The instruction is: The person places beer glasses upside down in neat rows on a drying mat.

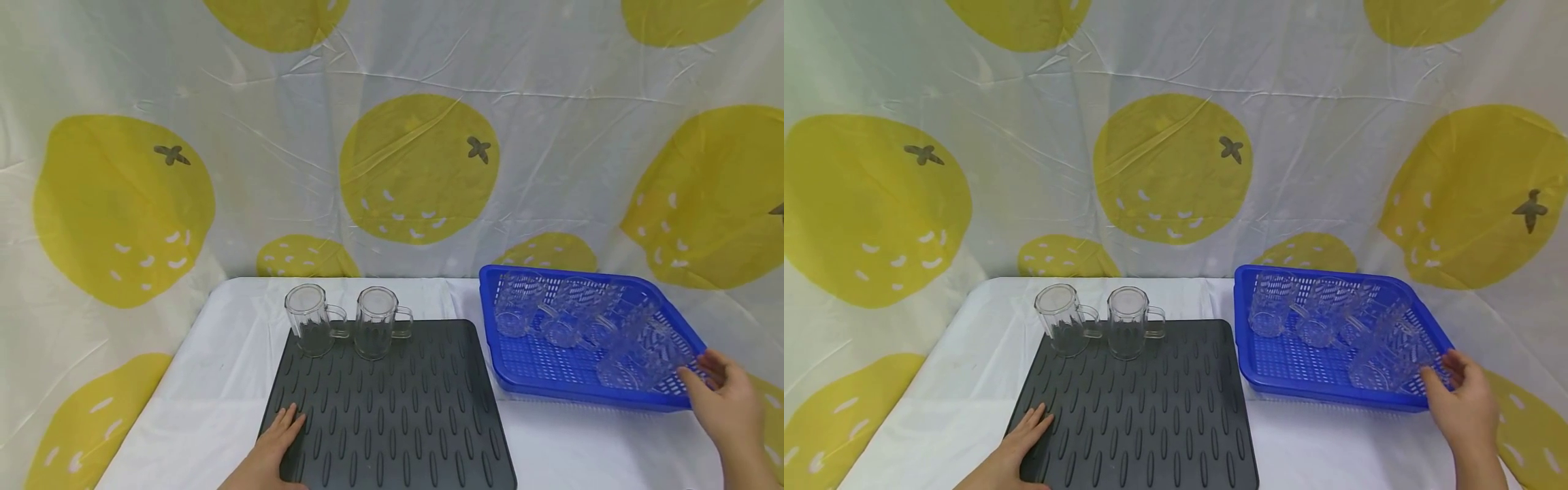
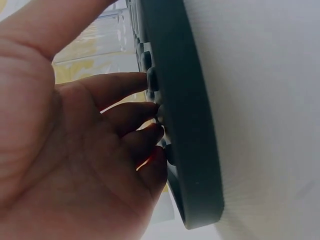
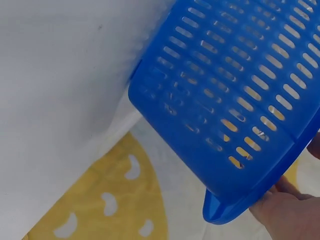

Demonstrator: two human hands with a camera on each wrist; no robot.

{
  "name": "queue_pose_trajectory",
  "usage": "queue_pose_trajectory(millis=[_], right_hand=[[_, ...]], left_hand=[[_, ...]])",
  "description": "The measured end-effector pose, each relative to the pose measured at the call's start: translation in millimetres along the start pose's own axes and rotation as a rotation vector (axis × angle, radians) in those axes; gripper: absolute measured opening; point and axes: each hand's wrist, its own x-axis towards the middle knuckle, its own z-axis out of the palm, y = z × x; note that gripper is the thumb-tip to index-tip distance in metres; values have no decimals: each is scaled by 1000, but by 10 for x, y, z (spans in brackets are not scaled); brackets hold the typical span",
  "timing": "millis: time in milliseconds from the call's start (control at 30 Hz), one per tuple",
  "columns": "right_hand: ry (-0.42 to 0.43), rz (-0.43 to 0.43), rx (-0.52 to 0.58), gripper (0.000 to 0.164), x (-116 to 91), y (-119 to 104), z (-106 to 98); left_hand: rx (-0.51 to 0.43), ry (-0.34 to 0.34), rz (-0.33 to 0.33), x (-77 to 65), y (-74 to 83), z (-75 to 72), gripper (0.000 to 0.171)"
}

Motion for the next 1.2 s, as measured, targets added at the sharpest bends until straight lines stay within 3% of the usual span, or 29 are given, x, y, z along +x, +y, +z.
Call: queue_pose_trajectory(millis=[200,500,633,867,1067,1200], right_hand=[[-113,-65,-117,63,64,44,-38],[-185,-180,-260,59,162,137,-20],[-218,-153,-305,60,207,162,2],[-251,-152,-348,56,218,136,15],[-319,-182,-357,56,230,101,-3],[-326,-239,-361,52,244,114,-14]], left_hand=[[51,39,57,-28,-6,17,102],[-8,15,31,-33,28,5,103],[-18,27,34,-47,30,1,102],[35,17,62,-30,16,-21,104],[-2,-9,-2,-20,23,-29,107],[2,4,10,-20,19,-18,106]])
